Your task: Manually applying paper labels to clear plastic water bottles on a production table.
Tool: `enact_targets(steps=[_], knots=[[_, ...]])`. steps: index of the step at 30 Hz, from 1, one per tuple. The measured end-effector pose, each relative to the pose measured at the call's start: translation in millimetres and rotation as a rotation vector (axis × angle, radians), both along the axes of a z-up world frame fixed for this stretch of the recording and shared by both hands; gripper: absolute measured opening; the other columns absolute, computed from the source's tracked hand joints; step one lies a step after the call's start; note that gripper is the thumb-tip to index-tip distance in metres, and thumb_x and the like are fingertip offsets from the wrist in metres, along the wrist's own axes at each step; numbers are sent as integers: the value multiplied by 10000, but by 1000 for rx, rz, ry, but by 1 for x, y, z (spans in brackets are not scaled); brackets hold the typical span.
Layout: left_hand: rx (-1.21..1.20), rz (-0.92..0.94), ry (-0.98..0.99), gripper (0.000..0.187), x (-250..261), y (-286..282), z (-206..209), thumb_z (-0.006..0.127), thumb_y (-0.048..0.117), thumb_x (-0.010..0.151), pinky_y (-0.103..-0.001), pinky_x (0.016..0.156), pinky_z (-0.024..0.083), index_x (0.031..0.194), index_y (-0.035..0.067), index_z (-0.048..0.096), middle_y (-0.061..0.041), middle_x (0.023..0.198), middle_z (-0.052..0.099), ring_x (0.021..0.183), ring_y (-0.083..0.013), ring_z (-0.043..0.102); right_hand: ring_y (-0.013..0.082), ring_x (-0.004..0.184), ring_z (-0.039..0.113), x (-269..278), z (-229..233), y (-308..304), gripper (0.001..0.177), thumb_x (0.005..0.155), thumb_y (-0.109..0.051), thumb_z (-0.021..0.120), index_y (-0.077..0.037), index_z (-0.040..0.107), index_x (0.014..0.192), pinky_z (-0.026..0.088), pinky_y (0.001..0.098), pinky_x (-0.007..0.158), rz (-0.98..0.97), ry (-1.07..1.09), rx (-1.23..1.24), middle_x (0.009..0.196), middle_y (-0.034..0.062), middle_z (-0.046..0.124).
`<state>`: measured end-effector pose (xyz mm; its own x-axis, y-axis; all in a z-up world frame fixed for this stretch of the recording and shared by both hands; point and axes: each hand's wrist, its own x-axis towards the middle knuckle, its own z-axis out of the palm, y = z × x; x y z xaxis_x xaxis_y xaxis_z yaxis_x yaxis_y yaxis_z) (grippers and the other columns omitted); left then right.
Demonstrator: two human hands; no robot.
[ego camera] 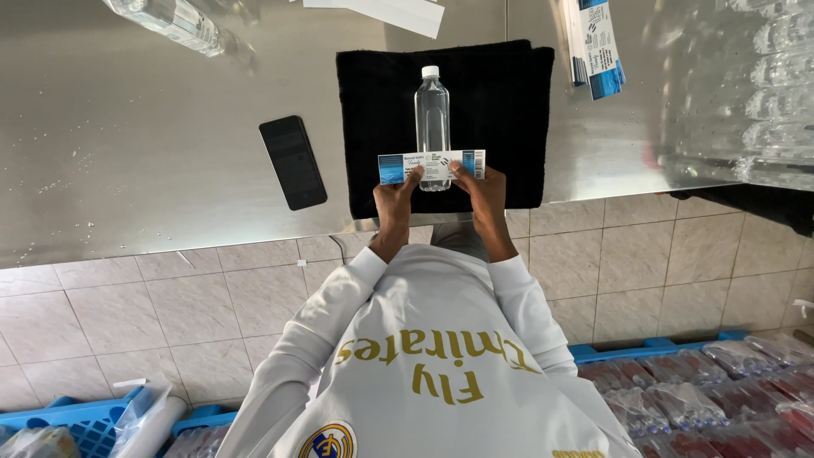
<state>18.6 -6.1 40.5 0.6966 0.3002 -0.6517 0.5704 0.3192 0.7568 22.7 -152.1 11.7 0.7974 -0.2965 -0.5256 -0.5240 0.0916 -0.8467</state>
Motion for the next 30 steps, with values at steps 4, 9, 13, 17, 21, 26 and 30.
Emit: enact_targets(steps=[4, 9, 13, 17, 21, 26, 30], knots=[[10, -1, -1, 280, 2, 0, 3, 987, 302, 853, -319, 866, 467, 866, 138, 761, 60, 670, 564, 724, -38, 508, 259, 941, 799, 1, -2, 0, 428, 873, -329, 1009, 13, 818, 1048, 658, 497, 989, -11, 9, 1, 905, 128, 784], [26, 5, -10, 270, -1, -2, -18, 978, 286, 859, -343, 822, 476, 874, 132, 757, 58, 684, 588, 723, -47, 501, 350, 963, 798, 0, 1, 2, 423, 959, -343, 947, 33, 804, 1087, 658, 551, 991, 50, -13, -68, 880, 166, 775], [18, -24, -42, 320, -10, -4, -42, 922, 306, 927, -329, 715, 398, 814, 164, 658, 72, 648, 465, 659, -38, 418, 355, 963, 802, -3, -1, 8, 490, 968, -370, 942, 66, 776, 1118, 638, 601, 990, 25, -19, -87, 924, 190, 774], [-22, -30, -23, 336, -23, -5, -89, 904, 312, 959, -325, 700, 384, 798, 169, 646, 75, 653, 453, 658, -39, 366, 217, 1000, 735, -13, -10, 14, 515, 963, -349, 938, -27, 710, 1294, 594, 501, 950, 16, -2, -61, 981, 112, 732], [-52, 31, -11, 375, -21, -5, -93, 927, 312, 925, -304, 717, 350, 791, 183, 602, 95, 671, 443, 677, -29, 361, 366, 1321, 624, -17, -15, 20, 958, 990, -293, 924, -12, 287, 1648, 505, 694, 1171, -1, -79, 95, 1344, 240, 595], [-165, 154, -44, 498, -20, -9, -77, 944, 242, 918, -272, 746, 422, 692, 163, 508, 83, 660, 348, 665, -38, 378, 256, 1203, 649, -7, 24, 38, 1159, 959, -235, 926, -42, 92, 1741, 490, 565, 1212, -92, 18, 253, 1123, 136, 548], [-245, 244, -141, 414, -27, -3, -80, 954, 215, 938, -364, 974, 511, 841, 76, 576, 31, 775, 450, 837, -79, 541, 299, 1294, 645, -4, 16, 35, 1069, 949, -122, 916, -86, 196, 1739, 524, 582, 1137, -31, -187, 380, 1296, 185, 616]])
